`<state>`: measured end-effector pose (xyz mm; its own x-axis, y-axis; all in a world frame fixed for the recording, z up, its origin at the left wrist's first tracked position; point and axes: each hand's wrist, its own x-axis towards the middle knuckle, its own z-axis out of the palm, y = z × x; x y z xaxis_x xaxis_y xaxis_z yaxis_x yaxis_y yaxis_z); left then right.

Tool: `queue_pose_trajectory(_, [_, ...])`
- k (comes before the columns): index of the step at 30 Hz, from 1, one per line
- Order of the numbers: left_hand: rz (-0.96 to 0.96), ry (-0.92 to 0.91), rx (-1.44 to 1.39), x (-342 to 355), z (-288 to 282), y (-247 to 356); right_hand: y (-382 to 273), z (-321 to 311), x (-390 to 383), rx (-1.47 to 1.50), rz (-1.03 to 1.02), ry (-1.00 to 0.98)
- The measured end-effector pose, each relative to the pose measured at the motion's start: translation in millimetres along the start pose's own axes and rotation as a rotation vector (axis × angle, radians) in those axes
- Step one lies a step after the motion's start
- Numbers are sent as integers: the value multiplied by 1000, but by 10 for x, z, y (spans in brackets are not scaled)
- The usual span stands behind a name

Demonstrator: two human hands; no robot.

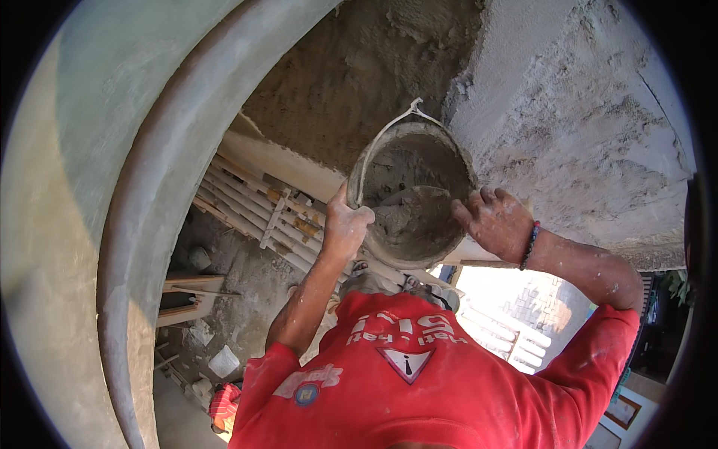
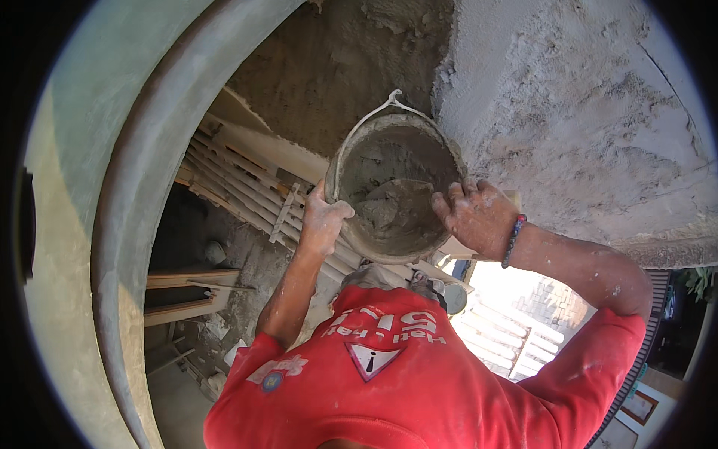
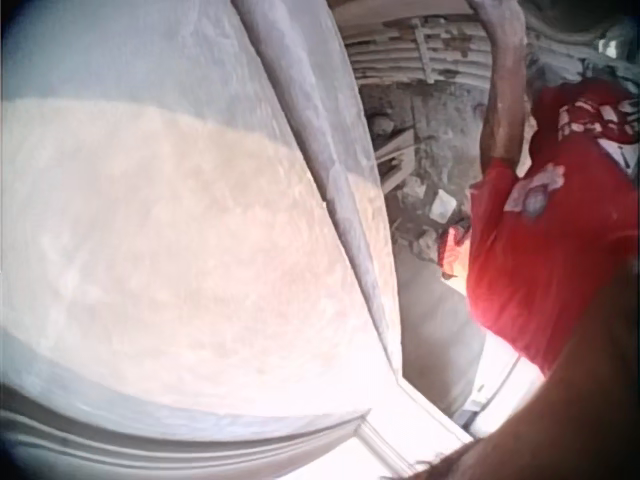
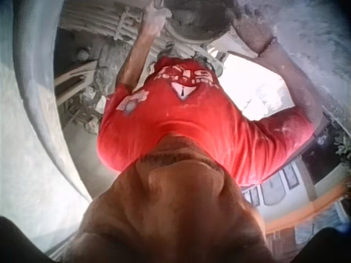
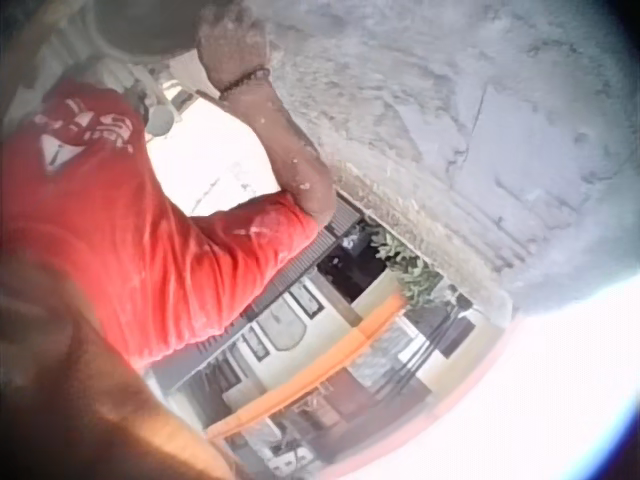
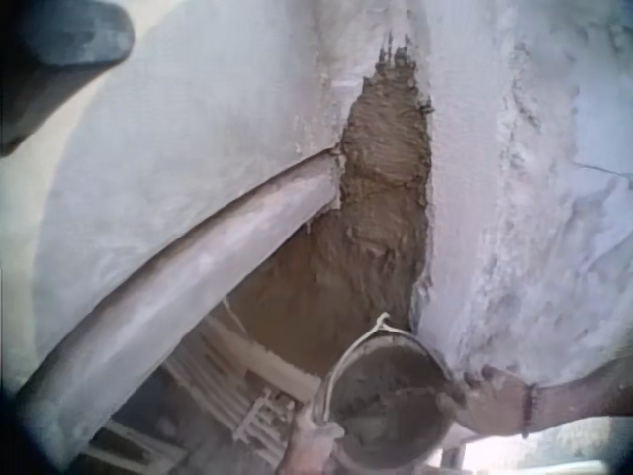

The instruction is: The person applies mortar from a bucket to a wall using a trowel, spreading and smoothing the material across the surface.

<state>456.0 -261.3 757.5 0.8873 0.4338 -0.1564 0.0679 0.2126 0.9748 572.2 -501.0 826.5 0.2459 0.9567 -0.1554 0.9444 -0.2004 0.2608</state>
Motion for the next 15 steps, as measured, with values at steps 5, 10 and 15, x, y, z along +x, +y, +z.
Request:
queue_pose_trajectory(5, [77, -18, 88, 18, -18, -82, 150, -32, -68, 91, 339, -71])
queue_pose_trajectory(10, [84, 2, 89, 11, 75, -101, -74, 357, 142, 230, 353, -215])
queue_pose_trajectory(15, [115, 52, 11, 7, 241, -202, -326, 712, 218, 723, 268, -81])
